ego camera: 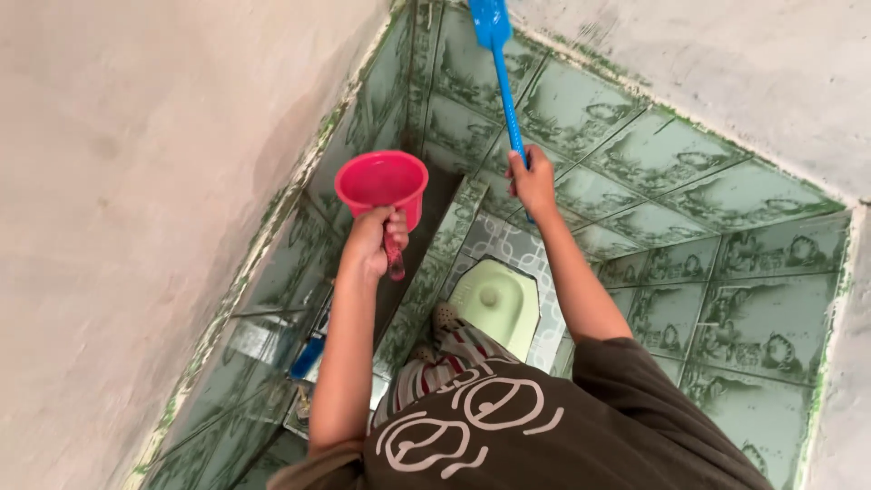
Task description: The person scrubs the tiled walls and floor of a small bathroom using a blue long-handled brush and a pink scoop. They repeatedly pour water from the scoop onto the walls and scrub the surfaces, including the area around a squat toilet.
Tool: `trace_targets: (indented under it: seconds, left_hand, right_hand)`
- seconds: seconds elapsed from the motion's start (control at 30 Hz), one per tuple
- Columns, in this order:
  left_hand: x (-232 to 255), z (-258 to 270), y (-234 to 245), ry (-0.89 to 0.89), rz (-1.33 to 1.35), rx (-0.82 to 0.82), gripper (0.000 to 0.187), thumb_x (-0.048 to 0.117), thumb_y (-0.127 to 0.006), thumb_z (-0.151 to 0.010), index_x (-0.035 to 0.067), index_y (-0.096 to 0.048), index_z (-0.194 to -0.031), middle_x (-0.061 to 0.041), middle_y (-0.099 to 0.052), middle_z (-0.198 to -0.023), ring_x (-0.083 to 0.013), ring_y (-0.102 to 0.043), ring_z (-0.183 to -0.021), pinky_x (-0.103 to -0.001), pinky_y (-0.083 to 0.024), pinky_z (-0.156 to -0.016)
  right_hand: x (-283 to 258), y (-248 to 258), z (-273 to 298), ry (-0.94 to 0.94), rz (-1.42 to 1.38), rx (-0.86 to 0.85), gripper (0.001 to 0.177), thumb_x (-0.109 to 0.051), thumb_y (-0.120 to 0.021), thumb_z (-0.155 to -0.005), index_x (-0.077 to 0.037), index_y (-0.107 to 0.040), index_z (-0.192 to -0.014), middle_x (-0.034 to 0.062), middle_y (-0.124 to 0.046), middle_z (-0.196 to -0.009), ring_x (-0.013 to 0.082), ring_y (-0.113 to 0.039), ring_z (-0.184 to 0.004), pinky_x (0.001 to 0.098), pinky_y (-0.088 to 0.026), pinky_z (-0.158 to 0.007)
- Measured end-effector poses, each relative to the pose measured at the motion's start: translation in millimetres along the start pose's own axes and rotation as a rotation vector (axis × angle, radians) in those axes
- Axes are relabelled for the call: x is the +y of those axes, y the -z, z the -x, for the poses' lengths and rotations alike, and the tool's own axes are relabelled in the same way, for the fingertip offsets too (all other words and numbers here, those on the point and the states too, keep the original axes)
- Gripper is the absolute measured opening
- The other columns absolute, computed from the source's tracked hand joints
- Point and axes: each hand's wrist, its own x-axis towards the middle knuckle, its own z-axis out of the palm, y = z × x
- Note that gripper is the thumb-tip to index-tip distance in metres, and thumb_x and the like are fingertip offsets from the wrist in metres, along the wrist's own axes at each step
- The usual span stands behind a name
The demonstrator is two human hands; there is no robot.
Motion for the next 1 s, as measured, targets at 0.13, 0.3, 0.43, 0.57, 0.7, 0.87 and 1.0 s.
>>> trace_targets:
  seconds: [0.13, 0.3, 0.43, 0.57, 0.7, 0.87, 1.0]
  left_hand:
    - [25, -35, -66, -0.096, -0.127, -0.109, 0.024, 0.002, -0.049, -0.084, 0.009, -0.040, -0.063, -0.002, -0.035, -0.057, -0.0118, -0.040, -0.044, -0.026, -0.035, -0.041]
    - [99, -95, -179, -0.074, -0.197, -0.152, 0.026, -0.004, -0.039, -0.070, 0.012, -0.034, -0.049, -0.001, -0.026, -0.043, -0.0133, -0.025, -0.037, -0.027, -0.011, -0.038]
    - [134, -125, -216, -0.064, -0.061, -0.066, 0.030, -0.003, -0.037, -0.102, 0.007, -0.042, -0.074, 0.002, -0.040, -0.057, -0.0084, -0.036, -0.043, -0.023, -0.034, -0.038]
    - [129, -103, -202, -0.118, -0.106, -0.036, 0.029, -0.002, -0.042, -0.103, 0.008, -0.047, -0.076, 0.002, -0.045, -0.057, -0.0059, -0.037, -0.042, -0.022, -0.033, -0.037]
    - [104, -101, -155, -0.185, -0.112, -0.119, 0.021, 0.000, -0.041, -0.073, 0.014, -0.034, -0.060, 0.003, -0.031, -0.051, -0.0094, -0.022, -0.040, -0.026, -0.018, -0.037]
    - [64, -33, -105, -0.182, -0.303, -0.022, 0.014, 0.014, -0.050, -0.094, 0.011, -0.052, -0.080, 0.007, -0.041, -0.063, -0.0002, -0.036, -0.043, -0.019, -0.034, -0.034]
    - [54, 9, -78, -0.171, -0.306, 0.019, 0.013, 0.018, -0.050, -0.099, 0.008, -0.056, -0.094, 0.009, -0.037, -0.069, 0.0013, -0.034, -0.046, -0.017, -0.034, -0.036]
  right_hand:
    - [12, 12, -6, -0.011, -0.020, 0.000, 0.019, -0.019, -0.060, -0.105, 0.000, -0.063, -0.104, 0.0119, -0.064, -0.065, 0.0197, -0.058, -0.042, 0.0304, -0.047, -0.041]
    - [-9, 19, -7, -0.037, 0.122, -0.066, 0.020, -0.027, -0.062, -0.104, -0.008, -0.058, -0.098, 0.0050, -0.065, -0.069, 0.0144, -0.052, -0.046, 0.0323, -0.043, -0.046]
    - [-11, 19, -26, 0.009, 0.085, -0.051, 0.023, -0.029, -0.060, -0.103, -0.007, -0.059, -0.108, 0.0070, -0.063, -0.069, 0.0151, -0.051, -0.046, 0.0323, -0.044, -0.044]
    - [-40, 21, -30, 0.161, 0.227, -0.127, 0.060, -0.048, -0.048, -0.107, -0.020, -0.035, -0.159, 0.0054, -0.065, -0.082, 0.0174, -0.055, -0.062, 0.0358, -0.042, -0.056]
    - [0, -18, -48, 0.416, 0.429, -0.024, 0.055, -0.025, -0.055, -0.111, -0.032, -0.034, -0.161, 0.0025, -0.062, -0.074, 0.0163, -0.048, -0.056, 0.0374, -0.037, -0.052]
    - [11, -75, -59, 0.431, 0.640, 0.073, 0.049, -0.030, -0.044, -0.113, -0.034, -0.036, -0.161, 0.0221, -0.069, -0.094, 0.0491, -0.070, -0.077, 0.0604, -0.056, -0.063]
    - [19, -107, -85, 0.582, 0.749, 0.254, 0.054, -0.030, -0.045, -0.112, -0.038, -0.028, -0.164, 0.0121, -0.061, -0.085, 0.0389, -0.068, -0.066, 0.0550, -0.058, -0.054]
